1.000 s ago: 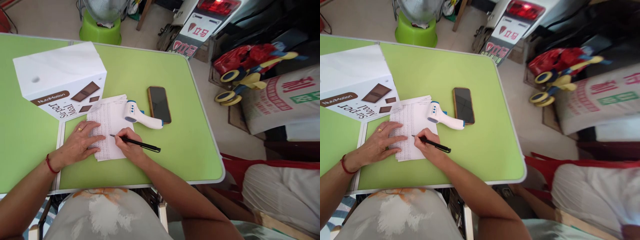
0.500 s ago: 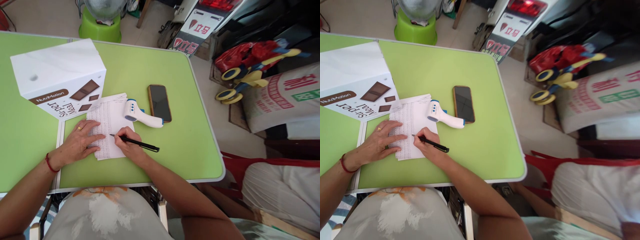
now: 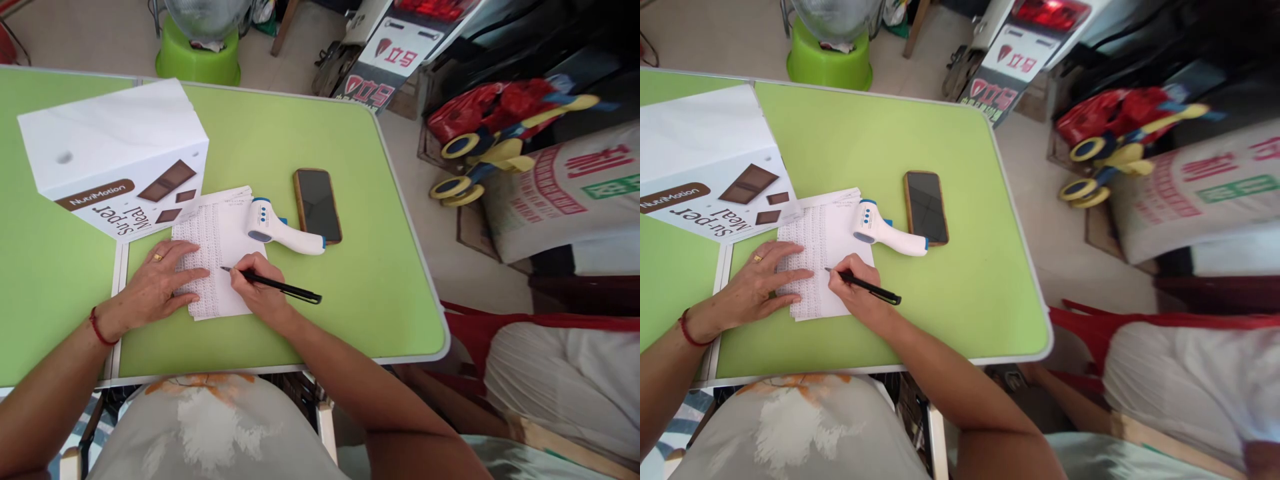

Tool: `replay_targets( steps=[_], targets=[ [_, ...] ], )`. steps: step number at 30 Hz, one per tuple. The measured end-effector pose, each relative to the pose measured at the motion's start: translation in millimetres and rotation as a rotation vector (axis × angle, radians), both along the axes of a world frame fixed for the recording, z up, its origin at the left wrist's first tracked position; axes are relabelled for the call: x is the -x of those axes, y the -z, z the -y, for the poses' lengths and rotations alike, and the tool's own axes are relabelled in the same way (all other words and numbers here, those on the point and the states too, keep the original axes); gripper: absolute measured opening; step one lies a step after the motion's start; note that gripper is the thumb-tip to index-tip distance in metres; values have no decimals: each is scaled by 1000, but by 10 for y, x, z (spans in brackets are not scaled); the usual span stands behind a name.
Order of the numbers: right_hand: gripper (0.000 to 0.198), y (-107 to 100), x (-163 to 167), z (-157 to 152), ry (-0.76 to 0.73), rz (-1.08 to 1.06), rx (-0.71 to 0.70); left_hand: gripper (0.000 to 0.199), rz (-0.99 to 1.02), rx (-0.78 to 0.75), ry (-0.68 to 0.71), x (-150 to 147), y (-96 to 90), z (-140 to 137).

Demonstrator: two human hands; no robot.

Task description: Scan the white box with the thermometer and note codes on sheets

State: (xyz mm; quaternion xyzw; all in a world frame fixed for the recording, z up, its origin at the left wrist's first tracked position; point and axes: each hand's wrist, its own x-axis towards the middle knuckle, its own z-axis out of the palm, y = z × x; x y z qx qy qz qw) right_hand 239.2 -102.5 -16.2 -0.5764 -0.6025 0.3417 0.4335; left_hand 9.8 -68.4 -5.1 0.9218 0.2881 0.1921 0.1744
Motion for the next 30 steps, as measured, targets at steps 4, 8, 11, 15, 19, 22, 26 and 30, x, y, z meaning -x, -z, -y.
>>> replay_targets(
  steps=[4,8,11,15,19,22,26,30],
  targets=[
    [13,-1,4,1,-8,10,7,32,0,-6,11,-3,-9,0],
    [15,-6,8,4,-13,29,8,32,-8,-32,16,-11,-22,-2],
    [15,-6,4,2,-23,27,-16,32,-9,-45,21,-13,-25,-4],
    [15,-9,-5,-1,-30,14,-19,32,0,-46,30,-8,-27,-5],
    [12,-16,-6,-10,17,-14,-28,31,-1,-46,28,-9,-28,-6],
    [12,-15,0,-14,34,-10,-28,31,2,-48,28,-12,-26,-6],
    [13,-1,4,-7,30,19,-40,32,5,-52,28,-10,-19,-4],
    [13,9,-3,-2,2,21,-79,32,1,-52,29,-7,-21,-7]
  ],
)
